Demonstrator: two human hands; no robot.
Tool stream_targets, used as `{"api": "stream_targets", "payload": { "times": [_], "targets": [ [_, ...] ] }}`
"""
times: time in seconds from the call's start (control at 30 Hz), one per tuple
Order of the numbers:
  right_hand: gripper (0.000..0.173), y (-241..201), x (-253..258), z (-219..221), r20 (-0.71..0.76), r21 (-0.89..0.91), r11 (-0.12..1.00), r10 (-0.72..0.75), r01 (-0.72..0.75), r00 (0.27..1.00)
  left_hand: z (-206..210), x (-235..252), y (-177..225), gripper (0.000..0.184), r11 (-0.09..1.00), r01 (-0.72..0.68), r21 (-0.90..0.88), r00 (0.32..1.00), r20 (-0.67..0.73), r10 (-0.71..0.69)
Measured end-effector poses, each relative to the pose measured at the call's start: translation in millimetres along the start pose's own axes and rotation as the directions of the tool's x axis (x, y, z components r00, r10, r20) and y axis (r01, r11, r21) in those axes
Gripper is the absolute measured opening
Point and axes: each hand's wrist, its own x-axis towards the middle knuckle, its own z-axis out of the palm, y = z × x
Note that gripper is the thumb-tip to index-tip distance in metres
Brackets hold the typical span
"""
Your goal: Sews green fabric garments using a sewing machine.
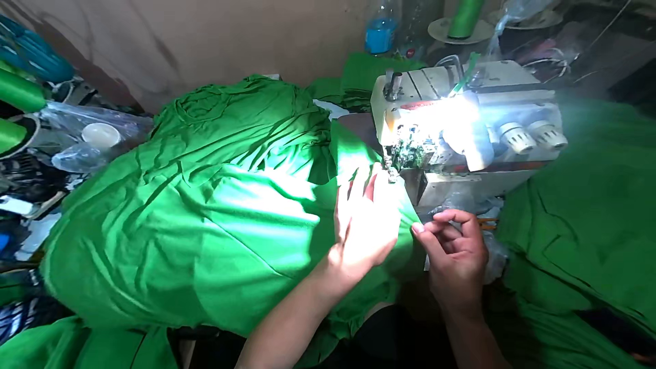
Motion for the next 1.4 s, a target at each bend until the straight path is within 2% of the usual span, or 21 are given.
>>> {"api": "stream_targets", "payload": {
  "times": [0.23,0.33,0.4,0.43,0.53,0.57,0.6,0.63,0.67,0.7,0.73,0.77,0.8,0.87,0.9,1.0,1.07,1.13,1.23,1.33,1.4],
  "targets": [
    [0.028,0,-1,3,-0.004,-0.035,0.999,0.010,-0.011,1.000,-8,-4,0,0.053,0.981,0.051,-0.186,0.997,0.070,-0.038],
    [0.026,6,12,11,-0.031,-0.084,0.996,0.012,-0.014,0.999,-10,-46,-22,0.054,0.952,-0.115,-0.282,0.955,-0.296,0.027],
    [0.027,9,24,16,-0.036,-0.066,0.997,0.028,-0.030,0.999,-10,-94,-55,0.053,0.963,-0.158,-0.220,0.811,-0.585,-0.001],
    [0.028,9,29,16,-0.026,-0.067,0.997,0.035,-0.037,0.999,-9,-123,-79,0.052,0.980,-0.097,-0.172,0.713,-0.699,-0.053],
    [0.025,14,42,16,-0.021,-0.111,0.993,0.038,-0.040,0.999,8,-212,-156,0.054,0.962,0.150,-0.230,0.301,-0.916,-0.266],
    [0.024,17,43,15,-0.018,-0.133,0.991,0.024,-0.026,1.000,25,-232,-163,0.059,0.881,0.200,-0.429,0.151,-0.875,-0.460],
    [0.023,17,43,13,-0.009,-0.155,0.988,0.016,-0.018,1.000,38,-240,-155,0.064,0.677,0.215,-0.704,0.009,-0.691,-0.722],
    [0.023,14,40,10,0.003,-0.177,0.984,0.031,-0.030,1.000,47,-242,-145,0.061,0.360,0.152,-0.921,-0.059,-0.372,-0.927],
    [0.022,10,36,7,0.009,-0.195,0.979,0.061,-0.058,0.998,53,-243,-132,0.057,0.019,0.054,-0.998,-0.021,-0.020,-1.000],
    [0.022,6,29,4,0.013,-0.196,0.975,0.114,-0.109,0.993,56,-243,-119,0.065,-0.263,-0.011,-0.965,0.104,0.261,-0.960],
    [0.021,0,21,-1,0.024,-0.184,0.967,0.183,-0.176,0.983,57,-247,-108,0.080,-0.458,-0.029,-0.888,0.265,0.435,-0.860],
    [0.018,-6,11,-8,0.054,-0.169,0.955,0.256,-0.244,0.965,57,-257,-99,0.090,-0.552,0.021,-0.834,0.414,0.510,-0.754],
    [0.015,-12,2,-18,0.105,-0.151,0.939,0.327,-0.310,0.939,57,-270,-93,0.093,-0.559,0.101,-0.823,0.541,0.517,-0.664],
    [0.013,-22,-15,-42,0.269,-0.102,0.894,0.448,-0.437,0.853,46,-303,-100,0.091,-0.471,0.280,-0.836,0.700,0.514,-0.496],
    [0.014,-22,-23,-55,0.381,-0.062,0.863,0.484,-0.501,0.788,33,-321,-109,0.081,-0.355,0.389,-0.850,0.744,0.517,-0.422],
    [0.018,-4,-45,-98,0.688,-0.025,0.760,0.484,-0.650,0.540,-24,-351,-130,0.032,0.160,0.613,-0.774,0.753,0.511,-0.414],
    [0.018,9,-60,-119,0.748,-0.072,0.748,0.478,-0.660,0.460,-74,-359,-127,0.017,0.418,0.587,-0.693,0.762,0.300,-0.574],
    [0.018,19,-72,-130,0.767,-0.077,0.769,0.452,-0.634,0.455,-125,-358,-128,0.013,0.608,0.493,-0.622,0.739,-0.069,-0.670],
    [0.023,8,-78,-133,0.845,0.072,0.828,0.246,-0.556,0.475,-182,-335,-189,0.030,0.884,0.292,-0.366,0.723,-0.521,-0.454],
    [0.033,-41,-91,-108,0.805,0.295,0.836,0.043,-0.463,0.591,-228,-244,-217,0.050,0.949,0.281,-0.143,0.625,-0.723,-0.294],
    [0.034,-65,-111,-83,0.754,0.352,0.789,0.080,-0.504,0.652,-242,-181,-210,0.054,0.952,0.288,-0.101,0.615,-0.743,-0.264]
  ]
}}
